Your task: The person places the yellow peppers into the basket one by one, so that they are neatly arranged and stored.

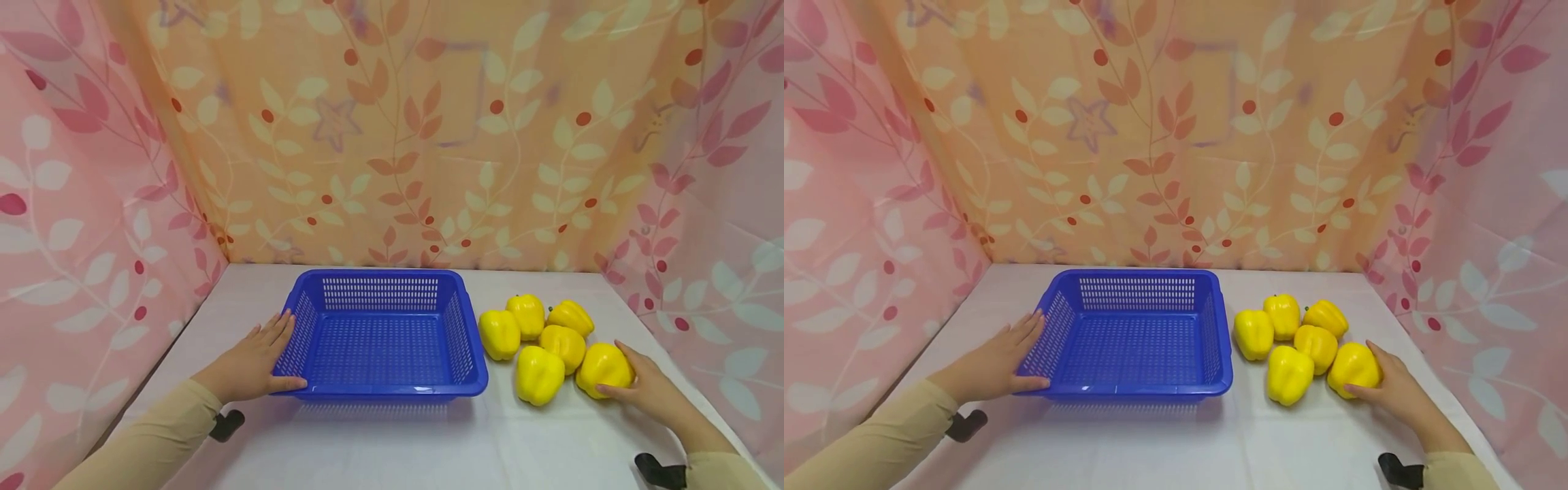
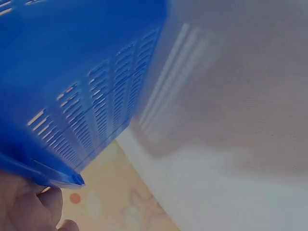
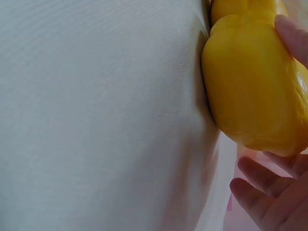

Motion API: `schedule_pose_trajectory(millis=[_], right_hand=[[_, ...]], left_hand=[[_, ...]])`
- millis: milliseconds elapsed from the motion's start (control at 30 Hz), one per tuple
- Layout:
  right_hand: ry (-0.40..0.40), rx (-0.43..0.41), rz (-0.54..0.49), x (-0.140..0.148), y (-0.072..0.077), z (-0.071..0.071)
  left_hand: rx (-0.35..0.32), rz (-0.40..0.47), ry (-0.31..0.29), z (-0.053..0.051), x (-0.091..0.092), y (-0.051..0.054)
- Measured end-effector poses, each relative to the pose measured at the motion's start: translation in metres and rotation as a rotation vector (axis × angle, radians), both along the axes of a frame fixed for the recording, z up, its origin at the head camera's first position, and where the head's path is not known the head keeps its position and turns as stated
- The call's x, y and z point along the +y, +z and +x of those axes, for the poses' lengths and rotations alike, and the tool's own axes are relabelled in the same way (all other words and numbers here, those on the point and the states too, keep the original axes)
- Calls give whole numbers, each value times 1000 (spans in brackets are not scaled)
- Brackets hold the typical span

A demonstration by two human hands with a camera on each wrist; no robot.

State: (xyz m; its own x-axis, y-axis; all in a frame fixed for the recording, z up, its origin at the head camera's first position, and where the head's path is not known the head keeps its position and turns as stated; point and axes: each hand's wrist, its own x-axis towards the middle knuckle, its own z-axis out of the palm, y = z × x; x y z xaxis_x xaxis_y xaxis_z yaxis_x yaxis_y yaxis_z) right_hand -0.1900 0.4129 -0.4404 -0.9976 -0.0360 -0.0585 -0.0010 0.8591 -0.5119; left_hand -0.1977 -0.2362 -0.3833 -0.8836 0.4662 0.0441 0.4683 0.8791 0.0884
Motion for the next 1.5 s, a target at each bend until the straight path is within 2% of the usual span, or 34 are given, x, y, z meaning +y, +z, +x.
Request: schedule_pose_trajectory(millis=[200, 667, 900, 1200, 1367, 1500], right_hand=[[0, 4, -14, -1, -1, 2], [13, 9, 7, -4, 0, 3], [37, 56, -7, -3, -7, 0], [10, 83, 59, -4, -8, -1], [-18, 53, 24, -3, -6, -1], [-30, 67, -2, -1, -6, 0]], left_hand=[[-2, -5, -1, -1, -1, -4], [-9, -12, 0, 0, 0, -1], [-11, -14, 2, 0, 1, 0], [-22, -28, 9, -2, 0, -1], [-25, -18, 4, -1, 1, -1], [-23, -23, 5, -1, 1, -1]])
